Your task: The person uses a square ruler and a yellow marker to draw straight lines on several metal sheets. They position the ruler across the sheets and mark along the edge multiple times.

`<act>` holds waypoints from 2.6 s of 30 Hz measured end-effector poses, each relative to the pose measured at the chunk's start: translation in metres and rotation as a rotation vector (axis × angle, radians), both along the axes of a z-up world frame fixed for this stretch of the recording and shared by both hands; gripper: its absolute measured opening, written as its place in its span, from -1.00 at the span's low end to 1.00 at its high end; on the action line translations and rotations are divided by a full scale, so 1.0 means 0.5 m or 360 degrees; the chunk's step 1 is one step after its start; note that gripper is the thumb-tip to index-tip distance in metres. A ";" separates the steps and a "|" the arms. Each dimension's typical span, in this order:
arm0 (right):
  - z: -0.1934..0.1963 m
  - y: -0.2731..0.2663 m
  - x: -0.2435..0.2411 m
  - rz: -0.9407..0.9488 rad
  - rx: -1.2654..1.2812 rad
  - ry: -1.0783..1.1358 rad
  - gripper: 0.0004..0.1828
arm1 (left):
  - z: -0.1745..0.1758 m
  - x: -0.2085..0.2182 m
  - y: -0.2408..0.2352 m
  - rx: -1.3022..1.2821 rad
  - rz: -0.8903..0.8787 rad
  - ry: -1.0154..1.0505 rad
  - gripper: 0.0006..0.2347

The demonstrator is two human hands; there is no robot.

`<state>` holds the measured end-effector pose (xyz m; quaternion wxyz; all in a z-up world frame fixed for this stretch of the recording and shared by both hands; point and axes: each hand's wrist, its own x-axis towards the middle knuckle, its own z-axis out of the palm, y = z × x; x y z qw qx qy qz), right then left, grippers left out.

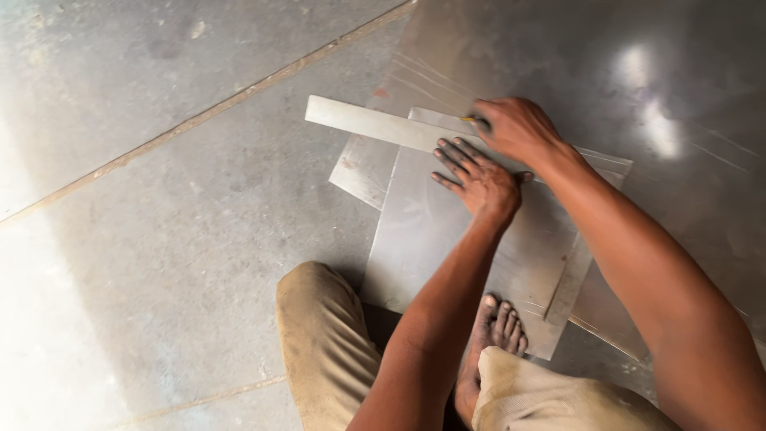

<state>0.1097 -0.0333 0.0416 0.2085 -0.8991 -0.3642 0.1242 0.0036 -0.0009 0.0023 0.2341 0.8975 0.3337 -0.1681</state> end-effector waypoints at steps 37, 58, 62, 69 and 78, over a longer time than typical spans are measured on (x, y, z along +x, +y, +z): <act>-0.025 -0.543 -0.064 -0.0133 -0.0866 -0.0071 -0.63 | 0.000 0.005 0.005 -0.0064 -0.0068 0.0087 0.32; -0.007 -0.383 -0.651 -0.1765 0.0175 0.0915 -0.46 | -0.058 -0.092 0.291 0.0094 -0.1457 -0.0738 -0.43; 0.134 -0.513 -0.594 -0.2083 0.0194 0.1643 -0.62 | -0.123 -0.081 0.369 0.0899 -0.1415 -0.0924 -0.64; 0.212 -0.608 -0.454 -0.1974 0.0572 0.0432 -0.69 | 0.049 -0.017 0.350 0.0194 -0.1287 -0.1057 -0.79; 0.027 -0.499 -0.394 -0.1660 0.0565 0.0104 -0.74 | 0.066 0.056 0.346 -0.0103 -0.1367 -0.0615 -0.45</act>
